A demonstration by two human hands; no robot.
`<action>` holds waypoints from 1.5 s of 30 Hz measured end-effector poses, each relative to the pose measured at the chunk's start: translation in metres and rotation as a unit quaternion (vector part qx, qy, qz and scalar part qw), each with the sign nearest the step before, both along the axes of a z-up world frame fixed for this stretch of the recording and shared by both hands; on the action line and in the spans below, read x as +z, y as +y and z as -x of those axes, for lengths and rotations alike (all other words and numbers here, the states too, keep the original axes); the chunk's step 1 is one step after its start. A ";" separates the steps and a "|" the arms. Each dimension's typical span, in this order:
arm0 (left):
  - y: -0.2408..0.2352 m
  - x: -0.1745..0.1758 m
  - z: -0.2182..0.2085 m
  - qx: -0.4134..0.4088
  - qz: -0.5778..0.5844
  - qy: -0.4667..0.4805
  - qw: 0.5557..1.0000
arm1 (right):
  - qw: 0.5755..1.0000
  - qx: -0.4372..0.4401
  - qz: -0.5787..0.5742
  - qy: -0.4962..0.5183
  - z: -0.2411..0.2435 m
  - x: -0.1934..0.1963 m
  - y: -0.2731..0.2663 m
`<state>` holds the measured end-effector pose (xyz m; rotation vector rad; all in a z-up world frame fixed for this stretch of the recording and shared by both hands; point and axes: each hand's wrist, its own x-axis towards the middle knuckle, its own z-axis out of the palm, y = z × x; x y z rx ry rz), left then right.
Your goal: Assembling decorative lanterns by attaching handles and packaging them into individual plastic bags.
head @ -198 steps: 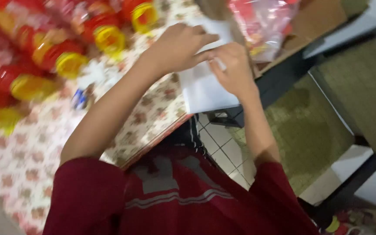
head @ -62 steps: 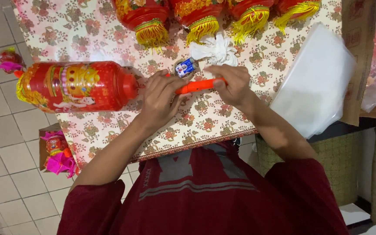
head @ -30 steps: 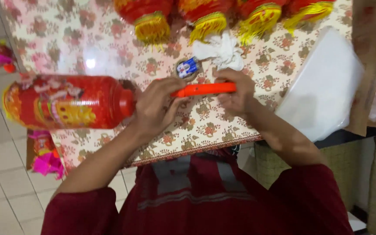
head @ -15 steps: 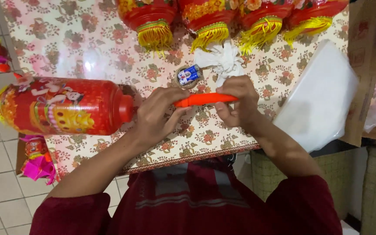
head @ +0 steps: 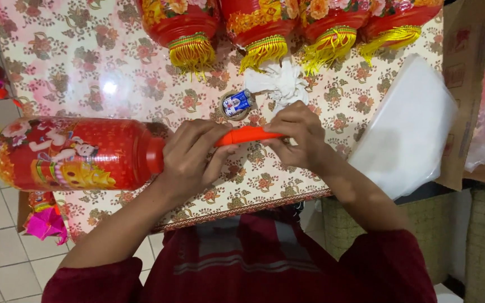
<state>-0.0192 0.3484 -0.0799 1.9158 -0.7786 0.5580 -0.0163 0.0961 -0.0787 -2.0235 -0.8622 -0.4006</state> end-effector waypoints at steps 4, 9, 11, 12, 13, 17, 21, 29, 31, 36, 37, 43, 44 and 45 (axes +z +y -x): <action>-0.006 -0.005 0.002 -0.018 0.009 0.004 1.000 | 0.999 -0.014 -0.034 -0.012 0.011 -0.033 0.007; -0.010 0.012 0.002 -0.068 0.007 -0.039 0.997 | 0.998 -0.014 0.057 -0.009 0.008 -0.031 0.011; -0.009 0.010 0.001 -0.053 -0.002 -0.045 0.998 | 0.998 -0.037 0.050 -0.018 0.010 -0.024 0.014; -0.008 0.009 0.000 -0.037 -0.012 -0.051 0.998 | 0.997 -0.060 0.043 -0.026 0.010 -0.021 0.016; -0.008 -0.002 0.003 -0.036 -0.013 -0.050 0.998 | 0.997 -0.058 0.041 -0.025 0.012 -0.028 0.011; -0.002 -0.021 0.007 -0.005 -0.011 -0.048 0.999 | 0.995 -0.071 0.067 -0.010 0.014 -0.037 -0.006; -0.001 0.011 0.004 -0.052 0.041 0.010 0.998 | 0.993 -0.116 -0.004 -0.035 0.015 -0.029 -0.001; -0.011 -0.019 0.028 -0.115 -0.020 0.110 0.987 | 0.986 0.047 -0.149 -0.052 0.019 -0.062 0.028; -0.015 -0.022 0.032 -0.118 -0.012 0.096 0.988 | 0.973 0.065 -0.199 -0.097 0.016 -0.053 0.039; -0.013 -0.007 0.028 -0.113 0.103 0.164 0.975 | 0.989 0.013 -0.135 -0.052 0.013 -0.043 0.029; -0.012 -0.005 0.027 -0.113 0.102 0.163 0.975 | 0.989 0.013 -0.135 -0.054 0.010 -0.043 0.031; -0.006 -0.015 0.021 -0.107 0.127 0.136 0.977 | 0.983 -0.169 0.061 -0.038 0.002 -0.030 0.033; -0.006 -0.017 0.021 -0.098 0.138 0.126 0.977 | 0.978 -0.172 0.113 -0.027 0.000 -0.019 0.037; -0.007 -0.020 0.020 -0.090 0.151 0.115 0.978 | 0.970 -0.175 0.166 -0.016 -0.003 -0.008 0.039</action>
